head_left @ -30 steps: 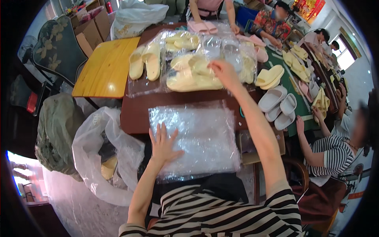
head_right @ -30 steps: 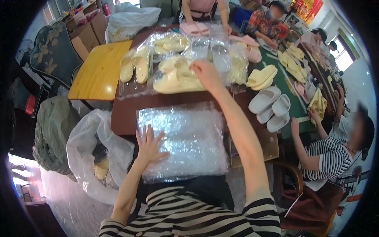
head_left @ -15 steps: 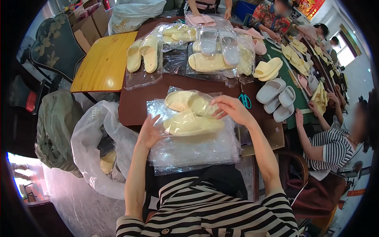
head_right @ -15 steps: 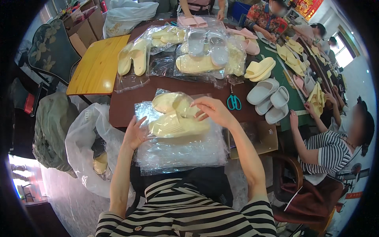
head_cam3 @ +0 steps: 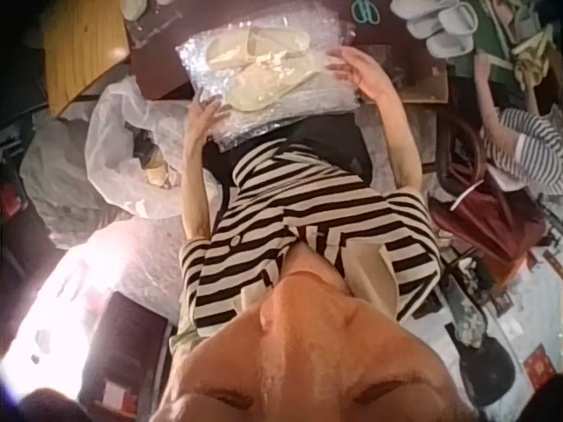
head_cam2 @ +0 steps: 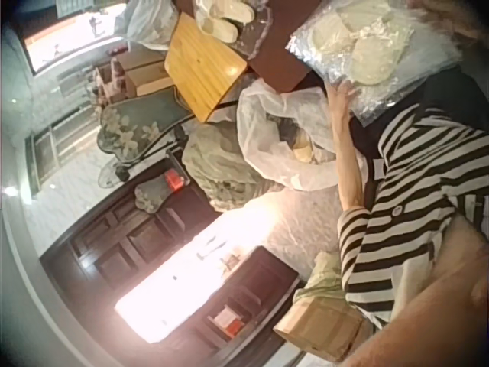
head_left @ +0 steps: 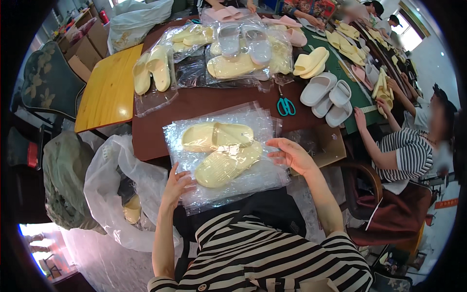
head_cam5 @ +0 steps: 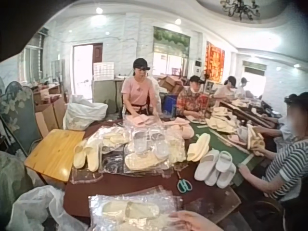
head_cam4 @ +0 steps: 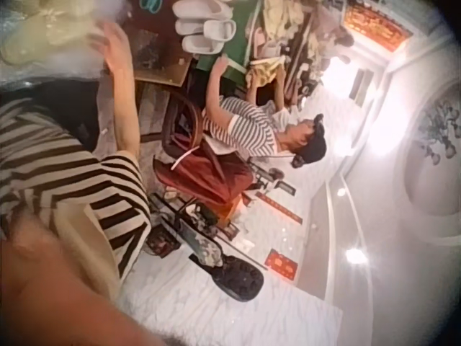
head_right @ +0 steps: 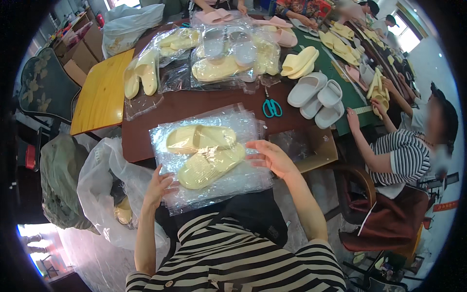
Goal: The person packages pairs of yellow, grey, and black slippers into plastic bags, using shears to trim the excess plastic. They smooth the bags over the footwear and place the finished items into a large white sack.
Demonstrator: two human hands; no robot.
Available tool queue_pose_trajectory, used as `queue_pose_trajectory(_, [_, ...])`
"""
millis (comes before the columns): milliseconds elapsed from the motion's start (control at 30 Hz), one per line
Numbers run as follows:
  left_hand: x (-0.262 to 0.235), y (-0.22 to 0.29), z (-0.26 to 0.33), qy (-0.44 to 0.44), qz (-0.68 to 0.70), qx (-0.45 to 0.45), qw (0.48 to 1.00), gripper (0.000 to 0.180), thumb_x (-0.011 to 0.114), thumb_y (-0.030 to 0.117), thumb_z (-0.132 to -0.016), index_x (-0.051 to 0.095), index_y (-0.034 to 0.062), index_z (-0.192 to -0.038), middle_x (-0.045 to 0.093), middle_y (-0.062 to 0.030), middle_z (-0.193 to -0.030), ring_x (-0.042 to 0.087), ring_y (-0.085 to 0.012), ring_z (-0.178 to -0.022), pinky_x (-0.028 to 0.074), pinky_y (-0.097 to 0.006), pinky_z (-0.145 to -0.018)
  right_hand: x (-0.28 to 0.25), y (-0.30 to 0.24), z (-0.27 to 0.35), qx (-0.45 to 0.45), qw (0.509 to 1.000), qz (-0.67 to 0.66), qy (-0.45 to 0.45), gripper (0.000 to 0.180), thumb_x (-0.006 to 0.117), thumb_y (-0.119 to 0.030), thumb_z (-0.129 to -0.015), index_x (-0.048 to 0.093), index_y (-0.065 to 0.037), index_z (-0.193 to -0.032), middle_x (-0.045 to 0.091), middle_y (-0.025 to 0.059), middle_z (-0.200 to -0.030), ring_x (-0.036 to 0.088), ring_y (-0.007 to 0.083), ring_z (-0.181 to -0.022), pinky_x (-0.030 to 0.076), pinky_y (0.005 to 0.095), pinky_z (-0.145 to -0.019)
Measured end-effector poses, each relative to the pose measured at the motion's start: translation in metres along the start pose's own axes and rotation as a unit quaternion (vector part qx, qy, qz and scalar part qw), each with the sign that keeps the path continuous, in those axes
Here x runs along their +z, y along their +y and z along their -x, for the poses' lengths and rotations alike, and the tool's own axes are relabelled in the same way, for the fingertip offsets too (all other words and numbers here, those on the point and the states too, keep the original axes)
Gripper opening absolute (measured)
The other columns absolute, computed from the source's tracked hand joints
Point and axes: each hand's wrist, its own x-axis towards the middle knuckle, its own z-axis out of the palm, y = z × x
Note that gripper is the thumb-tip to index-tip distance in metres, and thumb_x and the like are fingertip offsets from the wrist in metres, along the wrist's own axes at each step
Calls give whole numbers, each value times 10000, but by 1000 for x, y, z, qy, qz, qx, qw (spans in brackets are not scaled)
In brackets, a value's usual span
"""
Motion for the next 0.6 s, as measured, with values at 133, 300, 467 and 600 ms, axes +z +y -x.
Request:
queue_pose_trajectory(133, [4,-3,-2,10,-97,38,995,944,629,-71,-840,74,129,-1578,448,-250,-1342,663,-230,-869,607,-358,-693,-44,33,-21,-109,985,-59,117,244,556,-102,-993,596,1,-1210,621,90,-1186,658,214,-1049,572,320,-870])
queue_pose_trajectory(300, [-4,-11,-10,14,-155,74,985,929,594,-95,-816,133,163,-1580,475,-253,-1328,667,-197,-802,585,-316,-628,-63,26,-59,-34,973,228,-19,306,563,-24,-947,580,25,-1248,677,129,-1101,667,203,-1035,547,301,-894])
queue_pose_trajectory(467, [-3,-12,-19,17,-205,92,974,891,566,-87,-815,186,177,-1577,531,-249,-1292,669,-178,-739,573,-295,-604,-62,57,-125,-113,887,441,-76,536,687,-204,-907,497,-40,-1381,688,151,-1118,650,246,-1090,502,378,-970])
queue_pose_trajectory(600, [-6,-16,-14,38,-229,93,968,861,563,-64,-802,242,171,-1566,575,-233,-1246,670,-164,-698,569,-294,-607,-21,55,-138,-58,912,374,-157,816,712,-238,-909,213,-109,-1542,579,163,-1322,565,237,-1208,438,379,-1044])
